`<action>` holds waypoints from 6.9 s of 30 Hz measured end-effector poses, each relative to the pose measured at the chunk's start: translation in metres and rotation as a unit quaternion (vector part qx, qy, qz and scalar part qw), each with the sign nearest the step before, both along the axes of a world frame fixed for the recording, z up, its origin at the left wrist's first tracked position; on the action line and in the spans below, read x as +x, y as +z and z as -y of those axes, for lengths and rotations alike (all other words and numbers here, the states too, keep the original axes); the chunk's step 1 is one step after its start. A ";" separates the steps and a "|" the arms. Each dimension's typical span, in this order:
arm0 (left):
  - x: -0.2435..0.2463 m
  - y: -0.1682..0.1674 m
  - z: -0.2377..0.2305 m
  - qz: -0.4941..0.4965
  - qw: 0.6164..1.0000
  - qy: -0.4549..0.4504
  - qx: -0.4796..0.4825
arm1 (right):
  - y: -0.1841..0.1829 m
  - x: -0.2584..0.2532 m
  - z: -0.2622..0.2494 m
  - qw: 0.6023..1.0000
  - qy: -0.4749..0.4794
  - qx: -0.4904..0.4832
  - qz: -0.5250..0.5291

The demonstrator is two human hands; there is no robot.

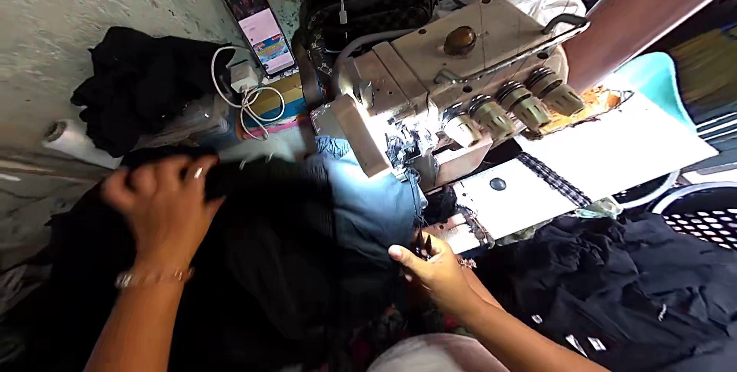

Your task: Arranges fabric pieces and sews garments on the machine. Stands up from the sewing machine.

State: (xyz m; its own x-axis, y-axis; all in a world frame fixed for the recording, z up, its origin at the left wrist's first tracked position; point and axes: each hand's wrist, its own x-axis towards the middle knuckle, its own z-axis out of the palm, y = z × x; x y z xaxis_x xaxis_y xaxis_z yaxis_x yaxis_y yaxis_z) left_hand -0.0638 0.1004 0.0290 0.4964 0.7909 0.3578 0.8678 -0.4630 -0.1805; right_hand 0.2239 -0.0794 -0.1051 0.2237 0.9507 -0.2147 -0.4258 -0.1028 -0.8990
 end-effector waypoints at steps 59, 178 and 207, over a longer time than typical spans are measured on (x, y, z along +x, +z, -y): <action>0.127 -0.049 0.152 0.411 0.898 -0.089 -0.129 | -0.020 0.020 0.017 0.952 -0.078 0.178 0.238; 0.171 -0.053 0.103 0.317 0.902 -0.196 -0.216 | 0.006 0.054 0.013 0.994 -0.013 0.046 0.100; 0.184 -0.114 0.166 0.272 0.938 -0.211 -0.031 | 0.013 0.061 0.019 0.998 0.032 -0.024 0.046</action>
